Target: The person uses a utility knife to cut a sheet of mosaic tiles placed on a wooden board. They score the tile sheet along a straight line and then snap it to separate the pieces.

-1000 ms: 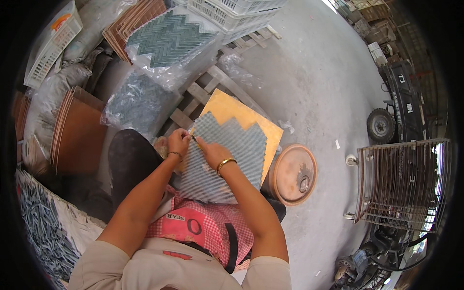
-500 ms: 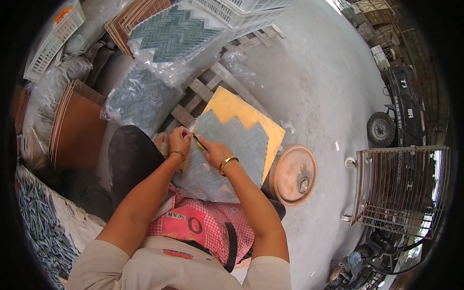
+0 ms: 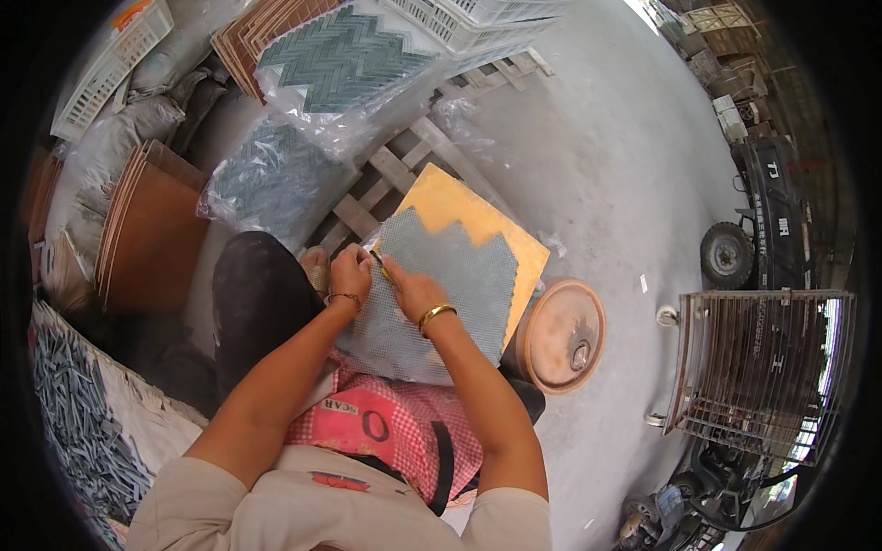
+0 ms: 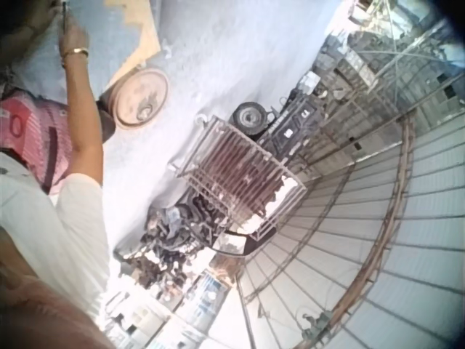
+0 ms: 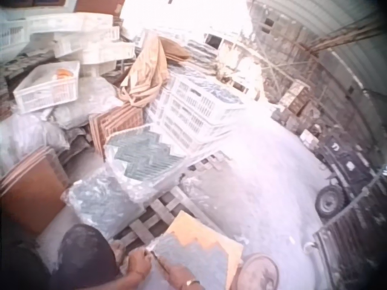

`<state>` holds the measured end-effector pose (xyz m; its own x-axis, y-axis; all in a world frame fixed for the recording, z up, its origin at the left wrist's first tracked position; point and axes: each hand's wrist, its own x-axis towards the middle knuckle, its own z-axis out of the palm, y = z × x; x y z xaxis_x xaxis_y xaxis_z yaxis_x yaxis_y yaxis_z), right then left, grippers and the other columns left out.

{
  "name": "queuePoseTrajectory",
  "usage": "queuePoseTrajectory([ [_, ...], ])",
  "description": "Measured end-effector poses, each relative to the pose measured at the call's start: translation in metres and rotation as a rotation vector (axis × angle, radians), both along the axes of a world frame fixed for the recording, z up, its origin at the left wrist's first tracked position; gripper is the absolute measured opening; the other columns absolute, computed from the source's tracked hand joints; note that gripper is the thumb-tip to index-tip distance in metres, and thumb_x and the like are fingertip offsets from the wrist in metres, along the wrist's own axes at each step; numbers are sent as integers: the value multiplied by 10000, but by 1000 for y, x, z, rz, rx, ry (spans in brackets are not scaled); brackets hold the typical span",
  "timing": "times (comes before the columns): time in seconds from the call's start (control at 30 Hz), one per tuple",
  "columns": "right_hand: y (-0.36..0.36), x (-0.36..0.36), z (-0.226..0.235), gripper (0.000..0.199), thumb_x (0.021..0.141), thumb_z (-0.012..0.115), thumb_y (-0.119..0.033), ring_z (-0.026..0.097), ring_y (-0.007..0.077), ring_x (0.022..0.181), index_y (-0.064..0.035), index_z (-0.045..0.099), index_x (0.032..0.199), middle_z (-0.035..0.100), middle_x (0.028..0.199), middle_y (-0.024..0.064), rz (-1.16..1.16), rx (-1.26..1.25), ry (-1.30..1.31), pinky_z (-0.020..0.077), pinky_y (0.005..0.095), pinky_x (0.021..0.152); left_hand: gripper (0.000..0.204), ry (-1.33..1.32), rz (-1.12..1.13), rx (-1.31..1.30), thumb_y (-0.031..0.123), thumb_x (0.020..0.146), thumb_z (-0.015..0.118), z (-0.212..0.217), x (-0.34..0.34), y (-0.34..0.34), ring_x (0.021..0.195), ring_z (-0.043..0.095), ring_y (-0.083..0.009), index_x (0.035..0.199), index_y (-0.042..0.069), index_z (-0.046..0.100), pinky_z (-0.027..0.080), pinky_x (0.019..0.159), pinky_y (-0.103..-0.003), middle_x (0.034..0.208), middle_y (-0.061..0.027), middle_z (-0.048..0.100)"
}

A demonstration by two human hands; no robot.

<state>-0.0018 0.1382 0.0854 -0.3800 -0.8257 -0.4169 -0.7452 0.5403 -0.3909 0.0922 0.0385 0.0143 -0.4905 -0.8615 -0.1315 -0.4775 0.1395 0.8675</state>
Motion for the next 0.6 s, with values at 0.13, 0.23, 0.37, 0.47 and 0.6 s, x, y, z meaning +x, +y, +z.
queuePoseTrajectory([
  [0.13,-4,2,1,463,841,478,-166,590,384,705,-252,388,1287,596,772,221,46,86,122,467,464,626,53,55,12,44,31,721,590,-6,0,-4,741,568,-338,748,18,546,443,661,-399,747,-162,577],
  [0.23,7,-2,-3,457,844,467,-157,592,378,699,-248,388,1286,597,765,213,40,20,75,464,462,622,51,65,21,71,31,722,585,-5,1,-7,734,572,-342,749,9,548,446,653,-399,739,-173,581],
  [0.37,11,3,5,502,815,516,-159,599,366,703,-228,395,1297,614,818,208,-14,15,27,477,436,643,53,65,-7,118,22,718,578,-6,3,-11,748,570,-350,759,3,550,446,664,-405,763,-182,584],
  [0.47,18,-1,-1,545,783,557,-151,618,308,665,-214,408,1304,625,858,195,-120,-98,-141,491,393,651,43,77,-56,-10,36,736,572,-9,0,-9,669,573,-275,755,1,555,449,624,-346,697,-140,566],
  [0.6,14,3,15,564,769,568,-137,616,218,594,-203,415,1309,632,855,168,-295,-54,-371,499,343,636,52,-41,-186,-141,28,726,571,-4,3,-11,751,554,-348,776,17,577,441,672,-410,789,-164,563],
])
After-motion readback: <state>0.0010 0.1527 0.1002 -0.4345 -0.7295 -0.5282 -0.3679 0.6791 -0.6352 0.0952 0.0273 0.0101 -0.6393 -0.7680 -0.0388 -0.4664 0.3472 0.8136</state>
